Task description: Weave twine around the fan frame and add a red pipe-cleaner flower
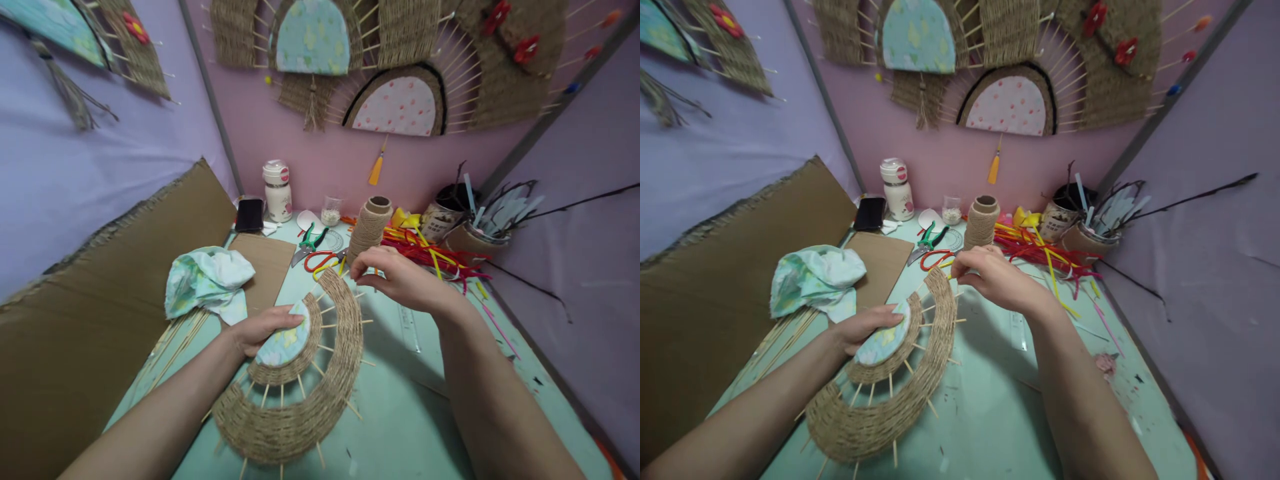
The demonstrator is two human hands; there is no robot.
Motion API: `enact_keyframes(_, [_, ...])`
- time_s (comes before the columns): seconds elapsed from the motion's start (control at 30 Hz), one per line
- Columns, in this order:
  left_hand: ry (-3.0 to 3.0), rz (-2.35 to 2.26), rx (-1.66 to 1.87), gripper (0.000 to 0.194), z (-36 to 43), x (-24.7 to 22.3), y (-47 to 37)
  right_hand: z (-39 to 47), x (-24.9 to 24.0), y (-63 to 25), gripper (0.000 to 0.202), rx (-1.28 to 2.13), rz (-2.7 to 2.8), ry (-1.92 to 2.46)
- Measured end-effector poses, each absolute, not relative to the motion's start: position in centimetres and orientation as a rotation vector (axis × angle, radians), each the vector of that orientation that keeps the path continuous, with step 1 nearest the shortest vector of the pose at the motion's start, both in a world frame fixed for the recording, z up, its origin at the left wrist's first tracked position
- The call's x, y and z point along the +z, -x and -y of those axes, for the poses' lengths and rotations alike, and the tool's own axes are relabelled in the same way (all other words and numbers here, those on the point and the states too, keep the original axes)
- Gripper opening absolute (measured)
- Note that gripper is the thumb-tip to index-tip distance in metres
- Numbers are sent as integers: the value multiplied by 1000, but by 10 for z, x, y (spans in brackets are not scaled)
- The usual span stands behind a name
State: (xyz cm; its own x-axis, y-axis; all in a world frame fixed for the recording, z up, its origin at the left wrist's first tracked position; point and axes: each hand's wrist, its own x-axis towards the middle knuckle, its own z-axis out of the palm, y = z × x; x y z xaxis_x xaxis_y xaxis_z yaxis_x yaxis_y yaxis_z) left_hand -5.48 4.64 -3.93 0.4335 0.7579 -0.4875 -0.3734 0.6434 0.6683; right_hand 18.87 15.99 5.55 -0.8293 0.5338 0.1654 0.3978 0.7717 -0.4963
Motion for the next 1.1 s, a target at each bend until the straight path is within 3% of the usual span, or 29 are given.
enact_keyframes(0.5, [-450, -834, 626, 34, -40, -39, 40, -161, 65, -206, 11, 833, 2701, 696])
enact_keyframes(0.7, [-483, -841, 604, 27, -38, -43, 37, -174, 68, -223, 15, 630, 2201, 895])
enact_keyframes(0.9, [-544, -881, 570, 31, -37, -45, 33, -187, 56, -226, 17, 420, 2147, 994])
enact_keyframes(1.1, [-758, -896, 508, 44, -33, -37, 30, -194, 37, -205, 65, 191, 2084, 954])
